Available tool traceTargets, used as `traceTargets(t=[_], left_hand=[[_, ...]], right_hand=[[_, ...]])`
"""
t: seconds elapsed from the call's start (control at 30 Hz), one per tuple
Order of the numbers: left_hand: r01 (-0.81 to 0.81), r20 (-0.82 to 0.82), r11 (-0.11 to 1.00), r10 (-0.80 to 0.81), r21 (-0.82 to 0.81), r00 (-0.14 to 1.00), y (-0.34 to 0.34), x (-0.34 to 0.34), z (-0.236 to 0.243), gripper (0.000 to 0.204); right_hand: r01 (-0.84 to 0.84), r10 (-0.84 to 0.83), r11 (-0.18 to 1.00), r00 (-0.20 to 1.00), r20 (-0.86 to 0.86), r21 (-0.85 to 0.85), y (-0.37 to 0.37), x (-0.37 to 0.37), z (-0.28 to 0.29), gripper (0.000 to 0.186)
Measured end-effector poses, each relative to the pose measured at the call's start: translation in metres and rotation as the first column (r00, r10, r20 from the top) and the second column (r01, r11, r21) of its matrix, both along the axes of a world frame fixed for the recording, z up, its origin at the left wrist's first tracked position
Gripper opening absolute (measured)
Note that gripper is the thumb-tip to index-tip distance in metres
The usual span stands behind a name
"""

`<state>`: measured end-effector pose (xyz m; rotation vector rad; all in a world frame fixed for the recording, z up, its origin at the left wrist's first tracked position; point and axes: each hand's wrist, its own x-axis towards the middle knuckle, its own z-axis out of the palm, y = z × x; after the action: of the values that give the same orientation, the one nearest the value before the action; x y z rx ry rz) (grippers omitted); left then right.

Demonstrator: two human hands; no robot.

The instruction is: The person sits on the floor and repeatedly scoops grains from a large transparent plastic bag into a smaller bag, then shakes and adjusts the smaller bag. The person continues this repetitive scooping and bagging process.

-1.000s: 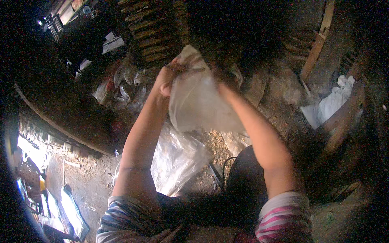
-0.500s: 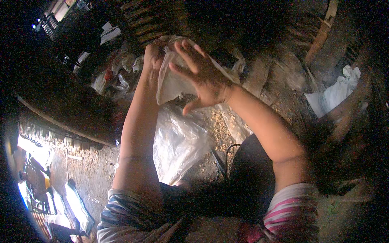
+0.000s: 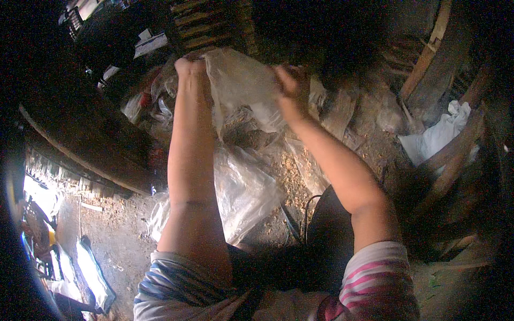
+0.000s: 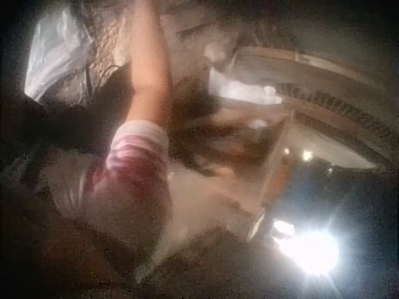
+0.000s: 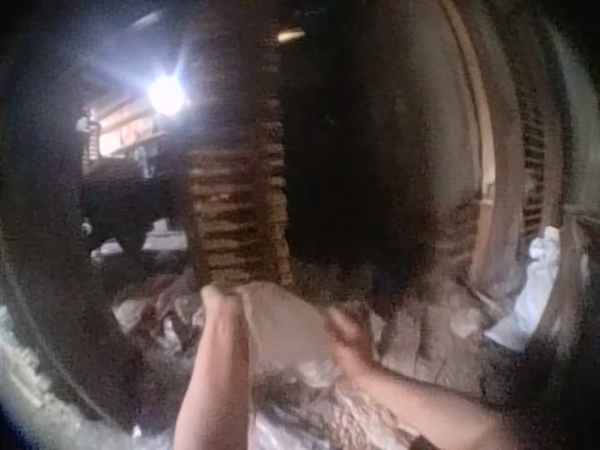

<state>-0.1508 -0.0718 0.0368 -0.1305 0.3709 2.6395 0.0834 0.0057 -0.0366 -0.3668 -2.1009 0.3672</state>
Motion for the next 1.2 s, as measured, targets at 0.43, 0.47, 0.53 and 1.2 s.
traceTargets(t=[0.43,0.47,0.53,1.2], left_hand=[[-0.790,-0.983,0.609,-0.095,0.067,-0.157,-0.034,0.035,-0.026,0.090],[-0.851,-0.981,0.521,-0.129,0.059,-0.147,-0.028,0.054,-0.036,0.093],[-0.809,-0.966,0.528,-0.146,-0.257,0.211,-0.012,0.074,-0.051,0.099],[0.088,-0.636,0.741,-0.625,-0.666,0.453,-0.052,0.152,0.007,0.052]], right_hand=[[-0.219,0.114,0.806,0.969,-0.218,-0.550,0.039,0.022,0.097,0.025],[-0.279,0.071,0.758,0.934,-0.351,-0.590,0.033,0.025,0.091,0.027],[-0.094,-0.060,0.770,0.974,-0.218,-0.631,0.028,0.030,0.089,0.027],[-0.206,0.213,0.964,0.977,0.028,-0.167,-0.089,0.029,0.074,0.040]])
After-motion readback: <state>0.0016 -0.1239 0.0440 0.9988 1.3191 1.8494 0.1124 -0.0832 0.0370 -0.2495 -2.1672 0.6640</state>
